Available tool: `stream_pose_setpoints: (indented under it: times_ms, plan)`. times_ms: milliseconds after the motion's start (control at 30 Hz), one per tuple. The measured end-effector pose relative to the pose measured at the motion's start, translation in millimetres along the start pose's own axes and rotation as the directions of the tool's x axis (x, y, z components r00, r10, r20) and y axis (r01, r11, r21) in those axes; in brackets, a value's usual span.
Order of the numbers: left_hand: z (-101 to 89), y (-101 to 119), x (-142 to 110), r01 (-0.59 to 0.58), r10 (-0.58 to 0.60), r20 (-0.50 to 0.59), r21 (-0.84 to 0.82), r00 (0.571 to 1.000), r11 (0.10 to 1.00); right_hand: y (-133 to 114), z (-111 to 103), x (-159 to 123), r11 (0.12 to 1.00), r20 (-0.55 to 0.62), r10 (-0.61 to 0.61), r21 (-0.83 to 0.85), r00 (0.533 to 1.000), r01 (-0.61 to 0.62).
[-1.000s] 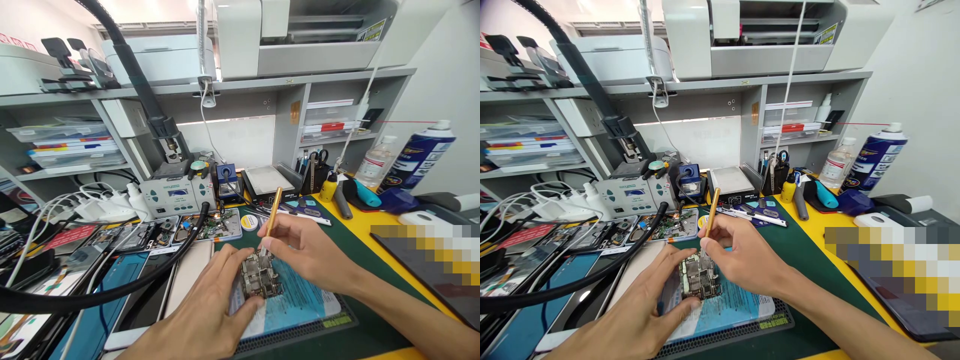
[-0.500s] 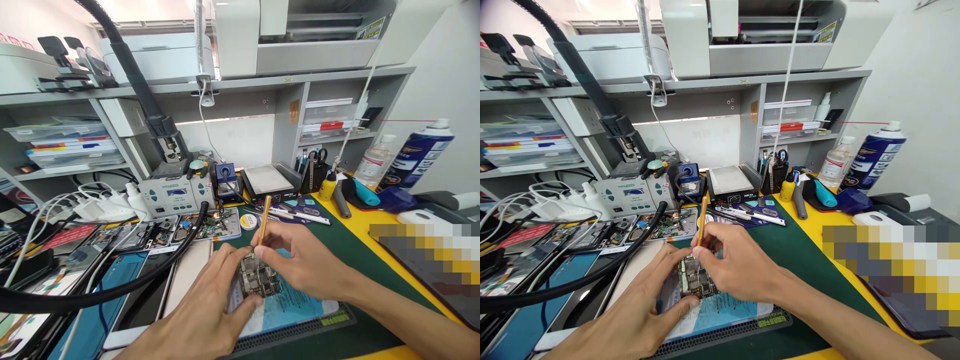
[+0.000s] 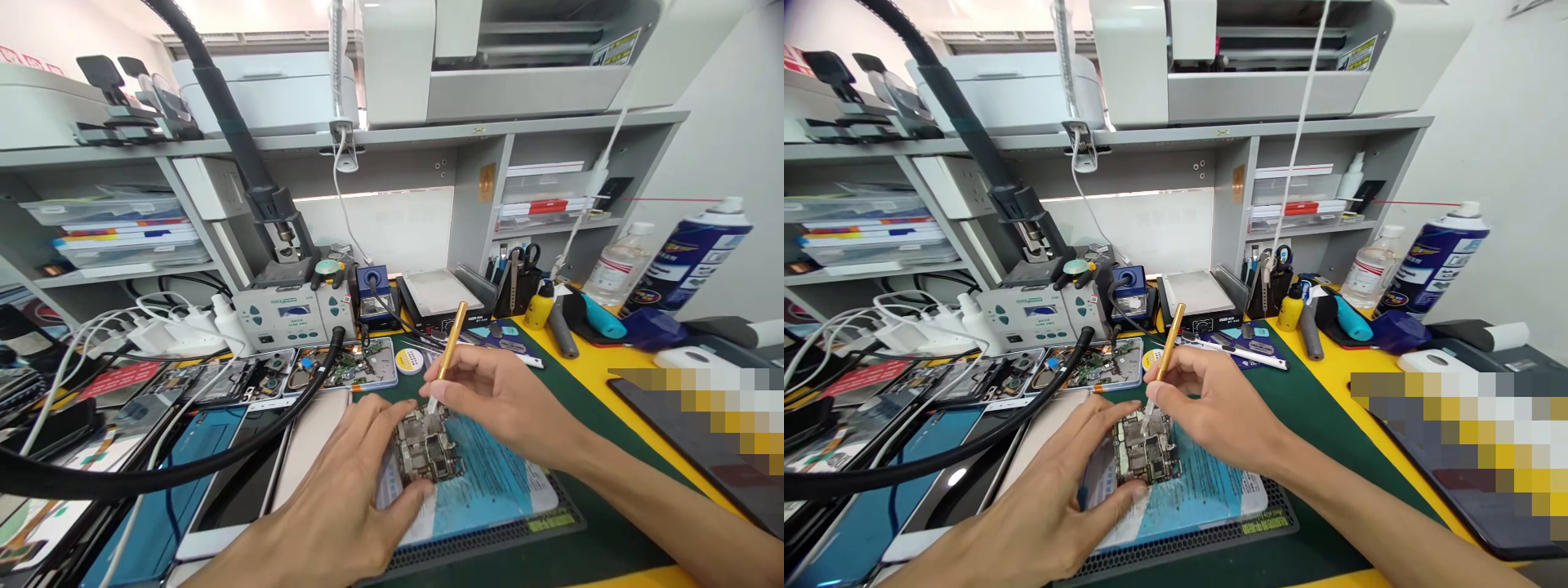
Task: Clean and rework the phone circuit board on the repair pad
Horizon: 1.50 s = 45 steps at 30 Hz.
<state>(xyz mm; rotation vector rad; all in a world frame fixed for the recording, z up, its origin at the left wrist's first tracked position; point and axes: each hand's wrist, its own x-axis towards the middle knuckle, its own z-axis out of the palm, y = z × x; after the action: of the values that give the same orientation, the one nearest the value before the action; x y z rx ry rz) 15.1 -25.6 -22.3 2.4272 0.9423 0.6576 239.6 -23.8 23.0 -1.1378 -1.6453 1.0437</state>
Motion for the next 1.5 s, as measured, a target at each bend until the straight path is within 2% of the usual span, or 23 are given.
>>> stream_pose_setpoints:
  times_ms: [167, 300, 600, 733, 867, 967, 1300, 1500]
  plan:
    - [-0.2, -0.1, 3.1, -0.007, 0.007, -0.012, 0.015, 1.000, 1.000, 3.8, -0.9, 1.4, 1.000, -0.028, 0.013, 0.003, 1.000, -0.013]
    - [-0.7, -0.6, 5.2, 0.034, -0.034, 0.012, 0.039, 0.999, 0.999, 5.2, -2.6, 3.0, 1.000, -0.031, 0.026, -0.004, 0.999, -0.026]
    - [-3.1, -0.1, 6.1, 0.029, -0.032, 0.053, 0.066, 0.998, 0.997, 2.8, -3.0, 2.3, 0.997, -0.033, 0.058, 0.046, 0.998, -0.056]
    - [-3.9, -0.4, 5.9, -0.010, 0.010, -0.012, 0.020, 1.000, 1.000, 2.6, -1.8, -0.5, 0.994, -0.017, 0.042, 0.104, 0.999, -0.040]
    - [-3.7, 0.5, 6.8, -0.086, 0.068, -0.156, -0.109, 0.985, 0.990, 3.6, -0.2, -3.1, 0.992, -0.003, 0.044, 0.114, 0.999, -0.044]
    - [-1.7, 0.6, 8.0, -0.104, 0.061, -0.223, -0.189, 0.973, 0.977, 3.6, 0.5, -4.0, 0.992, -0.002, 0.035, 0.119, 0.999, -0.035]
    - [1.0, -2.7, 11.1, -0.084, -0.004, -0.269, -0.315, 0.963, 0.945, 5.8, 1.6, -1.7, 0.987, 0.015, 0.020, 0.159, 1.000, -0.022]
    - [-6.1, -5.3, 13.7, -0.090, -0.010, -0.307, -0.308, 0.952, 0.947, 5.2, -3.0, -1.9, 0.982, -0.054, 0.000, 0.191, 0.999, 0.010]
